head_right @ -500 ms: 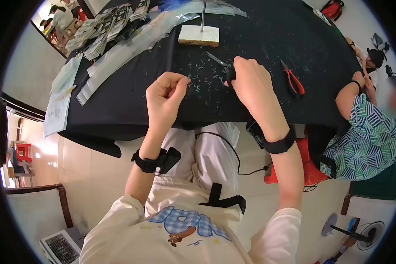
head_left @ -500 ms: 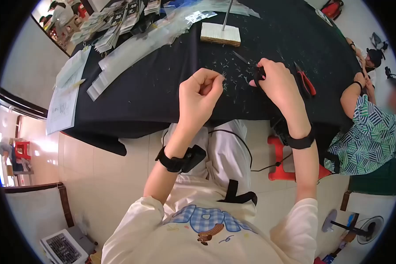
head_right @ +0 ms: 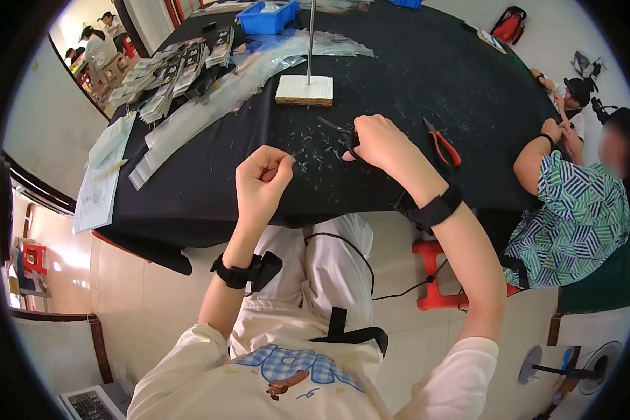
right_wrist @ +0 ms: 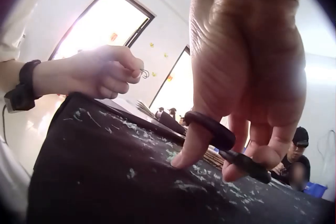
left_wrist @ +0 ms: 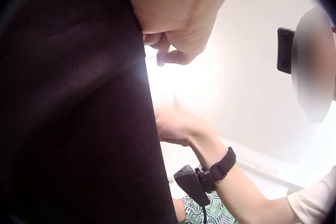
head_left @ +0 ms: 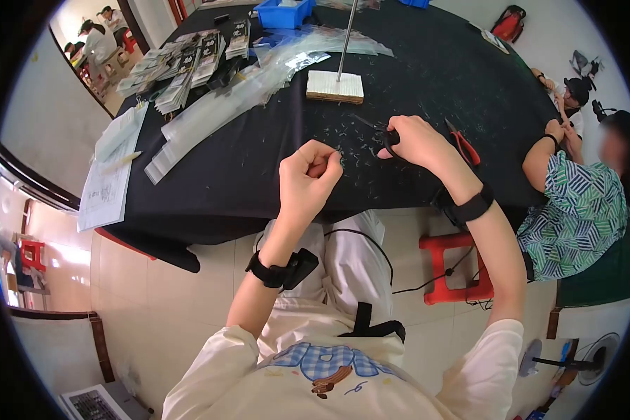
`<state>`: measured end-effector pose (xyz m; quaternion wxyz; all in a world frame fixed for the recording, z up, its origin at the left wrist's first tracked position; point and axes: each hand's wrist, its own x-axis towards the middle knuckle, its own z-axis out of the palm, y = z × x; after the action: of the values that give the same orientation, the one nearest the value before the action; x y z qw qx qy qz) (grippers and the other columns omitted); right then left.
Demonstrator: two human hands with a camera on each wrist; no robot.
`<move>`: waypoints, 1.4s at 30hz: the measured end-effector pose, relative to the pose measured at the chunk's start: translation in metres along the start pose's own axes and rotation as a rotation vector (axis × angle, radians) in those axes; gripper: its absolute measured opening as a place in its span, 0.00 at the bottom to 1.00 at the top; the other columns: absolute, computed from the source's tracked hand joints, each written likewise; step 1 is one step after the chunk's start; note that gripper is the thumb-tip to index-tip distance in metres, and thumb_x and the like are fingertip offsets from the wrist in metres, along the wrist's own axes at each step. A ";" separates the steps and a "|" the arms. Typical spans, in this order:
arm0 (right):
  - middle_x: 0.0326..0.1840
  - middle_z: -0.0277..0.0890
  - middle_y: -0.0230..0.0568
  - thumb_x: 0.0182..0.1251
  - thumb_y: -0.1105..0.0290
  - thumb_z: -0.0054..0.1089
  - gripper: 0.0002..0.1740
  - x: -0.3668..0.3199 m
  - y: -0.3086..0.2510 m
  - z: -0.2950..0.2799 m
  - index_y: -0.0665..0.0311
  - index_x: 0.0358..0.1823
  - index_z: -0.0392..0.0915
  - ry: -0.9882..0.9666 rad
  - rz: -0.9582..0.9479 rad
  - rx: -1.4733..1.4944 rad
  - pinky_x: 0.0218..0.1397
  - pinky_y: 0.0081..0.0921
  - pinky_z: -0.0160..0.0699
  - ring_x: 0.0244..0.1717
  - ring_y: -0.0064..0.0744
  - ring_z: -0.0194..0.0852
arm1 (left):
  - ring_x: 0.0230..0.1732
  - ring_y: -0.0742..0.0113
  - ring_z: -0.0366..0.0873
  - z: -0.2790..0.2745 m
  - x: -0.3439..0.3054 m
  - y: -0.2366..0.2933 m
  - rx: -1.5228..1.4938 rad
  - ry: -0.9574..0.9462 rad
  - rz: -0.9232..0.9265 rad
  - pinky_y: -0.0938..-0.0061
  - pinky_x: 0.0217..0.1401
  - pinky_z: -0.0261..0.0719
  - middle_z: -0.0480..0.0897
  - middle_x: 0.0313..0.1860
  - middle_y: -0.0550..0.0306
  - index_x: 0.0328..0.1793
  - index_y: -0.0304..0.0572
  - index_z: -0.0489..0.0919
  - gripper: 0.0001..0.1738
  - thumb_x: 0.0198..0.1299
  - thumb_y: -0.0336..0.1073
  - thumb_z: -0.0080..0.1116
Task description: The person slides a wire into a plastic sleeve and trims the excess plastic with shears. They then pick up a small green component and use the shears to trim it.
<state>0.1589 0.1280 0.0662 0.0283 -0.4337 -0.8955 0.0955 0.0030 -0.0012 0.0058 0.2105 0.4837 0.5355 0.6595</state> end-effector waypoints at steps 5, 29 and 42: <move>0.35 0.78 0.51 0.41 0.58 0.76 0.29 0.010 0.009 0.002 0.71 0.41 0.76 0.000 0.075 -0.015 0.45 0.35 0.73 0.42 0.48 0.77 | 0.17 0.88 0.53 -0.002 0.000 -0.001 -0.057 -0.010 -0.036 0.87 0.20 0.52 0.63 0.13 0.72 0.25 0.34 0.75 0.04 0.51 0.25 0.57; 0.24 0.76 0.37 0.55 0.67 0.65 0.19 0.032 0.014 -0.034 0.69 0.44 0.71 -0.300 0.125 0.384 0.20 0.21 0.68 0.19 0.24 0.72 | 0.29 0.86 0.69 -0.014 0.107 0.033 -0.077 -0.371 0.139 0.89 0.31 0.62 0.78 0.28 0.66 0.33 0.33 0.77 0.05 0.59 0.28 0.54; 0.24 0.76 0.37 0.62 0.70 0.58 0.10 0.009 -0.059 -0.037 0.65 0.44 0.76 0.468 -0.284 0.869 0.20 0.16 0.67 0.17 0.18 0.71 | 0.25 0.87 0.66 -0.010 0.117 0.019 -0.230 -0.417 0.134 0.87 0.25 0.60 0.77 0.24 0.67 0.37 0.32 0.79 0.08 0.61 0.31 0.54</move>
<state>0.1125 0.1051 0.1139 0.4184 -0.2658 -0.7929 0.3543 -0.0529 0.0805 0.0715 0.3258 0.6169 0.3686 0.6144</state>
